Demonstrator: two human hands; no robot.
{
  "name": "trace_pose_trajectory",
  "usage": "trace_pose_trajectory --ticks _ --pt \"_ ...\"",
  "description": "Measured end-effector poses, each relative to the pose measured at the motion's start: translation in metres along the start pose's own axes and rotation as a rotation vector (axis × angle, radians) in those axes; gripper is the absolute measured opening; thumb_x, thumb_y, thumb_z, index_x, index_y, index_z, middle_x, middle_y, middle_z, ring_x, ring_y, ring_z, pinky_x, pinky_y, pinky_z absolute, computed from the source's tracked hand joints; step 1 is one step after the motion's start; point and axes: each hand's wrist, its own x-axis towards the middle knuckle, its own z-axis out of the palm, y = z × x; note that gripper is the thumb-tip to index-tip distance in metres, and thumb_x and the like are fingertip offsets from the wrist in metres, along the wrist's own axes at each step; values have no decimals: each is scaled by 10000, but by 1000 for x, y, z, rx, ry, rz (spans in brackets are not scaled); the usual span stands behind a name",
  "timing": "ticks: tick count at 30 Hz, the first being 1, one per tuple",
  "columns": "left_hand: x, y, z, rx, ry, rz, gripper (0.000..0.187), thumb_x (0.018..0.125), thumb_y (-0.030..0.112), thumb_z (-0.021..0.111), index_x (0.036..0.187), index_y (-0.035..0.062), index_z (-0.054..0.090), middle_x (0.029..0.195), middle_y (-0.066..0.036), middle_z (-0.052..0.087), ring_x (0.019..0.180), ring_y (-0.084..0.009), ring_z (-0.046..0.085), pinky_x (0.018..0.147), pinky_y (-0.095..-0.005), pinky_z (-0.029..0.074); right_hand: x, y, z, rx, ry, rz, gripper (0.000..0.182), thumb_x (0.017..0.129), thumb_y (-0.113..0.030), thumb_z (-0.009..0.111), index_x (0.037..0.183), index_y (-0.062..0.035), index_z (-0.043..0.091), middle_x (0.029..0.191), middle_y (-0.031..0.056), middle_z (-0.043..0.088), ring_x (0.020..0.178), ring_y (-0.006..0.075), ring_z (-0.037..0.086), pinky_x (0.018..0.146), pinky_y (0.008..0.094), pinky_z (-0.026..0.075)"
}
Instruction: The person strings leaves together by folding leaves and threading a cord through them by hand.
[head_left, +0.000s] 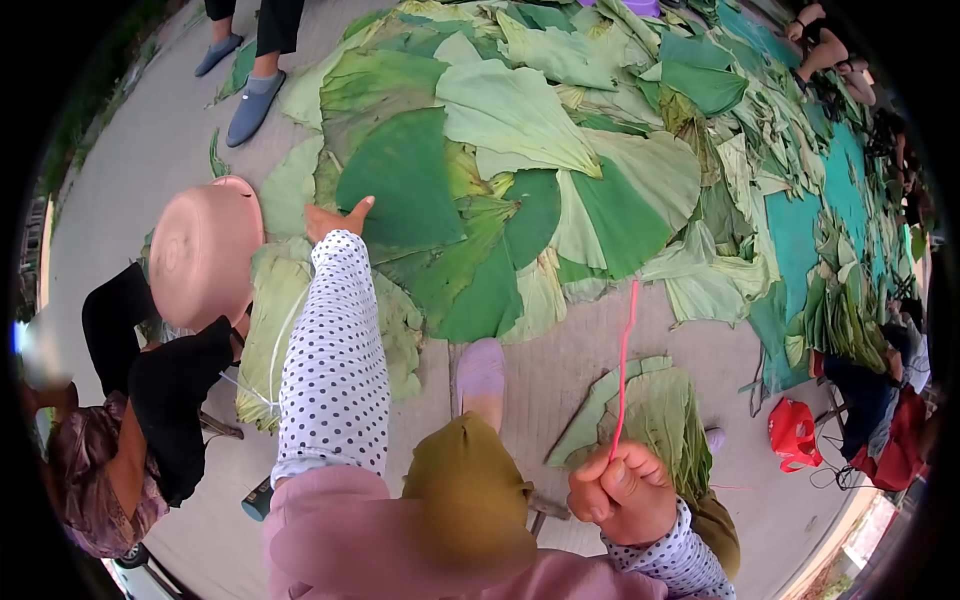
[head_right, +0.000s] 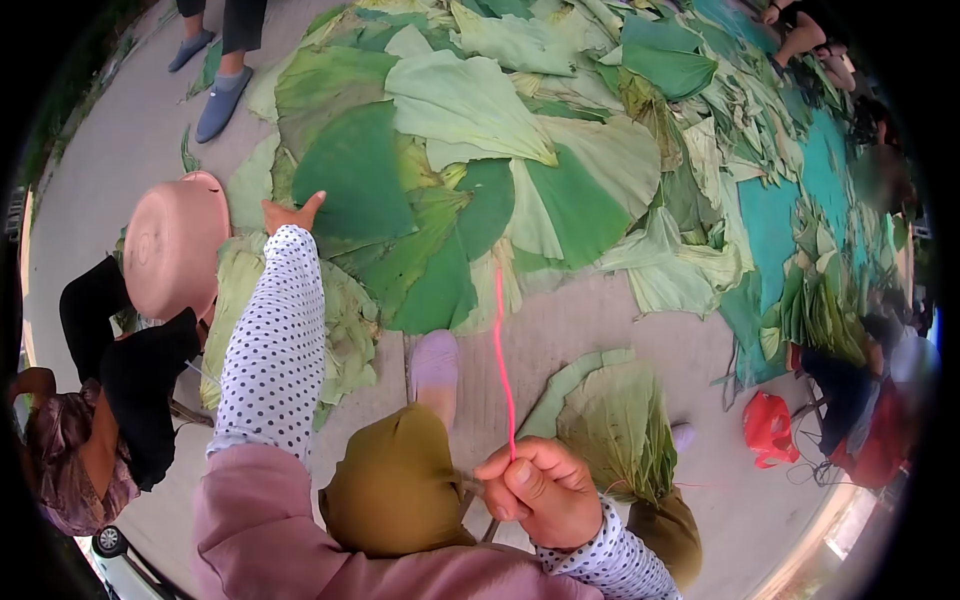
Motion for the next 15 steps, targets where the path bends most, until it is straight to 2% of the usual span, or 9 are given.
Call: trace_pose_trajectory --ticks 3,5,6,8,9,11,12,14,15 --pt "8 4 4 -8 -27 -28 1254 578 558 839 1429 -90 185 1476 -242 281 1368 -348 288 1142 -390 256 10 0 2 4 41 20 259 1000 -165 456 1084 42 587 674 67 526 569 113 405 553 263 360" --pt "30 3 26 -163 -204 -118 1281 581 562 833 1441 -89 141 1467 -223 318 1332 -347 354 1110 -381 307 21 -2 0 -15 60 14 255 999 -164 457 1086 39 586 669 67 520 566 113 399 551 262 354" --pt "39 -2 33 -169 -209 -124 1281 581 562 833 1441 -89 141 1467 -223 318 1332 -347 354 1110 -381 307 23 -1 -1 12 81 37 254 999 -166 457 1086 35 586 667 65 516 565 113 394 550 262 351" --pt "54 -2 47 -274 -342 -36 1169 574 553 836 1384 -103 308 1379 -213 453 1250 -330 463 1049 -389 376 24 1 -3 28 97 57 252 999 -168 458 1086 31 586 664 64 511 564 112 390 549 262 347" --pt "54 4 45 -284 -343 -40 1169 574 553 836 1384 -103 308 1379 -213 453 1250 -330 463 1049 -389 376 25 1 -2 25 110 57 251 999 -171 457 1084 26 588 665 63 512 564 109 389 549 261 348" --pt "52 13 40 -309 -512 -96 851 630 432 833 1228 -86 521 1198 -192 604 1111 -296 580 960 -380 448 25 3 -3 22 120 60 250 1000 -174 457 1081 21 589 667 63 513 564 107 388 550 260 350" --pt "42 18 33 -310 -511 -101 851 630 432 833 1228 -86 521 1198 -192 604 1111 -296 580 960 -380 448 23 5 -3 2 133 43 248 1000 -175 456 1081 16 590 666 61 511 561 103 383 551 259 351" --pt "8 42 15 -785 -572 -105 523 689 264 791 1067 -57 626 1045 -171 669 957 -266 649 861 -360 502 18 8 -3 -24 133 22 246 1000 -176 456 1081 12 592 665 58 509 558 100 378 552 259 353" --pt "-12 57 6 -887 -556 -94 428 719 141 736 1082 -52 618 982 -140 686 828 -238 669 763 -343 529 15 9 -2 -23 128 18 244 999 -175 456 1082 9 592 662 56 507 555 97 372 552 257 354"
